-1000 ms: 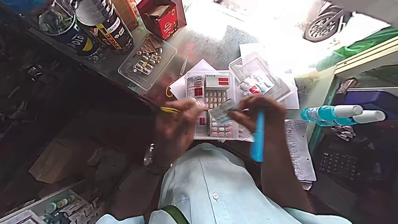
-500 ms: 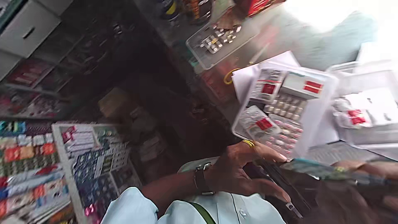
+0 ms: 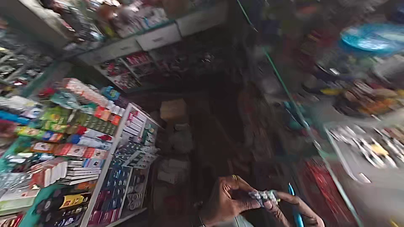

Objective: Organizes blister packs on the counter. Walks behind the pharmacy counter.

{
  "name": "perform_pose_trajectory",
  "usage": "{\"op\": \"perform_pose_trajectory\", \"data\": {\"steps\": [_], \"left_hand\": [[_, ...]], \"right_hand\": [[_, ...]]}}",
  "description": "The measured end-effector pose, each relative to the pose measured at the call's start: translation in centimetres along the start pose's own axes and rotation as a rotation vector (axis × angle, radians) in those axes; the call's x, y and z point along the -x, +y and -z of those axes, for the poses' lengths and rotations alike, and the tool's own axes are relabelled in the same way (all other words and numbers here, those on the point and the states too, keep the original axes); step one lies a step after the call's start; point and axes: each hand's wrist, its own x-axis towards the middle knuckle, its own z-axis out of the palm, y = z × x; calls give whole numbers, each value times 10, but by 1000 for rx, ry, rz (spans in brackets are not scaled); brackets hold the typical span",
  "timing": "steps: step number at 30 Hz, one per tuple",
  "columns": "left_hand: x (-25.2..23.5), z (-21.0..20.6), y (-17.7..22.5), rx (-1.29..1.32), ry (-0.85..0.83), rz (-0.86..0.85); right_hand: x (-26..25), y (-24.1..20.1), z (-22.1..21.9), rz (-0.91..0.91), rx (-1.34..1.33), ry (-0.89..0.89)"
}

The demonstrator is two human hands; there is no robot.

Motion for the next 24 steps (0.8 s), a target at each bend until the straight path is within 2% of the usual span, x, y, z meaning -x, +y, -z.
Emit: {"op": "perform_pose_trajectory", "data": {"steps": [4, 8, 10, 13, 17, 21, 24], "left_hand": [[-54, 102, -15, -1, 266, -114], [-115, 178, -6, 69, 451, -174], [-150, 209, -5, 31, 407, -266], [-208, 252, -19, -102, 382, -320], [-283, 304, -53, -195, 431, -311], [-389, 369, -76, -292, 568, -335], [-481, 419, -76, -304, 693, -358]], "right_hand": [[-108, 45, -91, -20, -107, -163], [-200, 69, -166, 47, -185, -136], [-243, 84, -186, 35, -202, -120], [-312, 133, -190, 62, -206, -154], [-419, 159, -211, -181, -230, -359], [-564, 224, -254, -200, -341, -581], [-672, 241, -299, -340, -519, -632]]}}
